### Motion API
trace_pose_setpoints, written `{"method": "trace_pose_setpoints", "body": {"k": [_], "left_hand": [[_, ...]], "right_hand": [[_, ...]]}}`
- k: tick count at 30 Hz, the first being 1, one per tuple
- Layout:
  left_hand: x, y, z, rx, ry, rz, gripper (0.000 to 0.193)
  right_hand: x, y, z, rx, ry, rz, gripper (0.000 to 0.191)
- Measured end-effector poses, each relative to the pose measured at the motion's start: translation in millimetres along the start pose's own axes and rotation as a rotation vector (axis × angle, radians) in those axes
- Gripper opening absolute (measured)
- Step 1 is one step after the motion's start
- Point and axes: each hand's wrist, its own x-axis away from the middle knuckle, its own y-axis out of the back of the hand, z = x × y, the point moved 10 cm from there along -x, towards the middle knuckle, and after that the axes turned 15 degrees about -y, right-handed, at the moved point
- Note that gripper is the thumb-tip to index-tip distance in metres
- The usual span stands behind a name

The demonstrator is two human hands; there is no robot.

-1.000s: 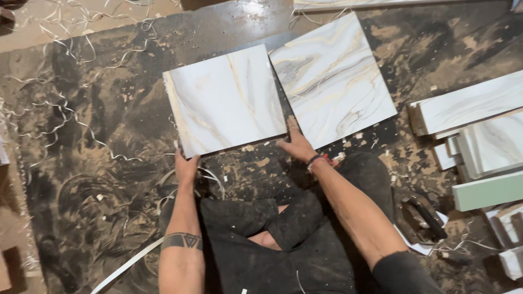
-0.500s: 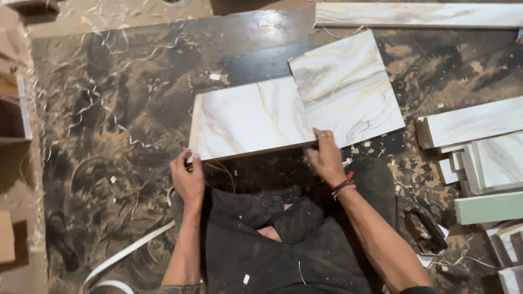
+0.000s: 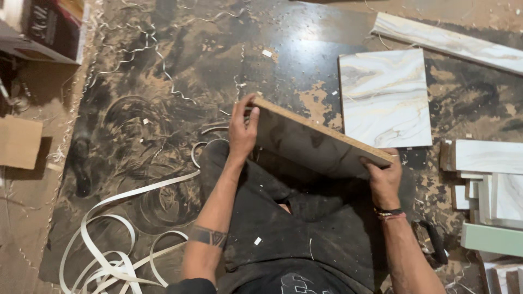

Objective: The person sits on the floor with a marble-faced particle board panel on their lap, aligns white edge banding tape along the panel edge, and presses it in place using a hand-held edge banding iron, working along the edge and repositioning the panel between passes.

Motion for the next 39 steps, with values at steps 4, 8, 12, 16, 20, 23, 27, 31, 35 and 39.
{"method": "trace_pose_setpoints", "body": {"k": [4,8,12,16,20,23,27,31,35,39], "left_hand": [[14.0,20.2,52.6,-0.365,0.180,0.103,0.027],[42.9,13.8,110.8,-0.907,0.317,0.640,0.024],[50.6,-0.9,141.3,-0.964,0.423,0.810,0.025],[57.5,-22.1,156.2,-1.075,0.438,0.911,0.027],[56.3,-30.7,164.3,-1.152,0.379,0.807,0.038],[48.9,-35.2,160.4,-1.269,0.281,0.708,0.034],[54.5,-51.0,169.0,-1.179,0.316,0.821,0.033],[16.9,-15.9,157.5,-0.900,0.349,0.453,0.029],[-75.3,61.7,83.3,-0.735,-0.005,0.037,0.028],[-142.7,99.4,-23.6,-0.350,-0.202,0.158,0.026]], "right_hand": [[26.4,-15.3,53.5,0.006,0.159,-0.028,0.034],[68.2,-72.7,139.0,0.177,0.409,0.070,0.031],[79.0,-152.5,199.0,0.684,0.621,0.129,0.033],[65.4,-211.5,203.3,1.053,0.752,0.150,0.039],[44.4,-207.3,184.6,1.263,0.754,0.162,0.030],[34.7,-193.7,170.9,1.290,0.711,0.208,0.028],[29.3,-174.7,168.5,1.317,0.682,0.210,0.035],[26.6,-157.2,170.2,1.294,0.620,0.258,0.031],[31.9,-154.7,160.9,1.330,0.592,0.353,0.024],[44.7,-150.9,165.6,1.277,0.614,0.386,0.033]]}}
